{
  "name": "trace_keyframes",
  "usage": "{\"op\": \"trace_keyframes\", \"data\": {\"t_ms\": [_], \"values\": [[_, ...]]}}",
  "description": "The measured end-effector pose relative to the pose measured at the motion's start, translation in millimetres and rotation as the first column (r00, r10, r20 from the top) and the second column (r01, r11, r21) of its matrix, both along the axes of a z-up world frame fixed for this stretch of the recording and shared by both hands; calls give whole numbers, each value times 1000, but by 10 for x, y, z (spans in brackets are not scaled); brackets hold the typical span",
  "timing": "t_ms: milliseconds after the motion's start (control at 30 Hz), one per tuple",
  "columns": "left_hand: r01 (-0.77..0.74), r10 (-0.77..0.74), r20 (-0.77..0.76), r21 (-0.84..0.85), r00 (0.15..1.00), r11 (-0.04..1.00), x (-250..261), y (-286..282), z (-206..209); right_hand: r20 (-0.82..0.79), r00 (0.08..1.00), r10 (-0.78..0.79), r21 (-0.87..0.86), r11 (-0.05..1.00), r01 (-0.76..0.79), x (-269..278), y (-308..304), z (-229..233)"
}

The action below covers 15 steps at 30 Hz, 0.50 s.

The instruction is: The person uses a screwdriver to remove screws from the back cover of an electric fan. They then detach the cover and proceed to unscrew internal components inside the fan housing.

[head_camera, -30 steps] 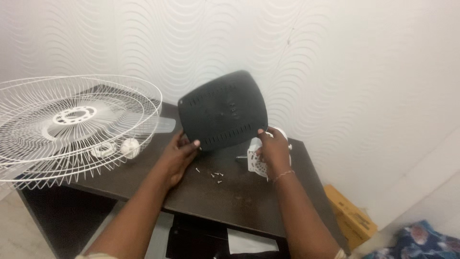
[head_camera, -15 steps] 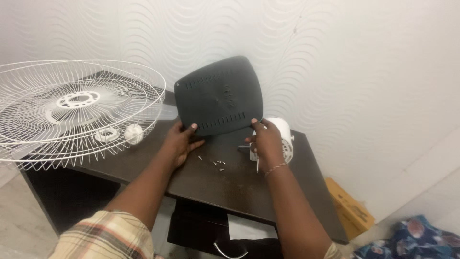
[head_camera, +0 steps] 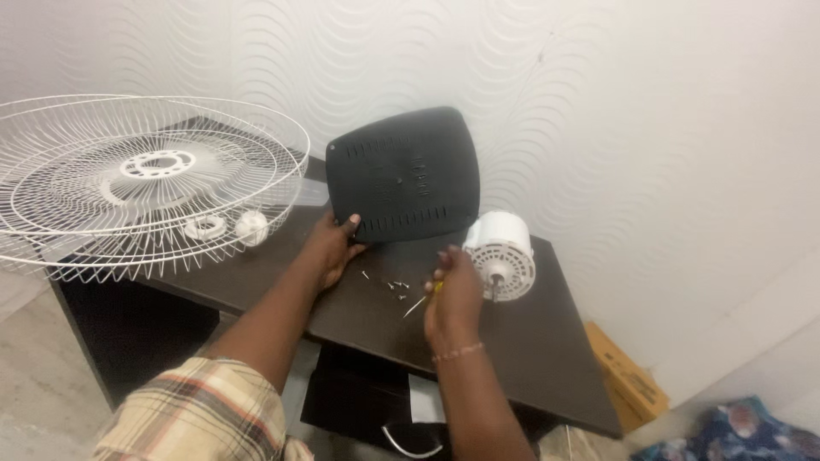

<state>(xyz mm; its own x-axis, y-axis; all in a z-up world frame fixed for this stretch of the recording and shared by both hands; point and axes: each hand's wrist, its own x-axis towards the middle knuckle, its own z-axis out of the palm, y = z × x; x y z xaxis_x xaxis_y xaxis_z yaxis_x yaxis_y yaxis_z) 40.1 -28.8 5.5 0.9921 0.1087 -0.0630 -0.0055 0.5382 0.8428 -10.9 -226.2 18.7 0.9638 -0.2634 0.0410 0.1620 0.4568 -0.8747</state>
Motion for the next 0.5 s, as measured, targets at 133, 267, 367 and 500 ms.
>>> {"op": "trace_keyframes", "data": {"t_ms": [133, 267, 367, 500], "values": [[-10, 8, 23, 52, 1000, 999, 61, 21, 1, 62, 981, 185, 359, 913, -195, -110, 85, -104], [-23, 22, 15, 52, 1000, 998, 66, -6, -88, 27, 998, 51, 234, 971, -56, -270, 212, -158], [-15, 13, 40, 65, 999, 998, 122, 17, -48, 142, 990, 16, 195, 980, -44, -319, 304, -180], [-20, 21, -7, 63, 1000, 998, 82, -4, -87, 173, 982, -73, 12, 997, 73, -402, 355, -230]]}}
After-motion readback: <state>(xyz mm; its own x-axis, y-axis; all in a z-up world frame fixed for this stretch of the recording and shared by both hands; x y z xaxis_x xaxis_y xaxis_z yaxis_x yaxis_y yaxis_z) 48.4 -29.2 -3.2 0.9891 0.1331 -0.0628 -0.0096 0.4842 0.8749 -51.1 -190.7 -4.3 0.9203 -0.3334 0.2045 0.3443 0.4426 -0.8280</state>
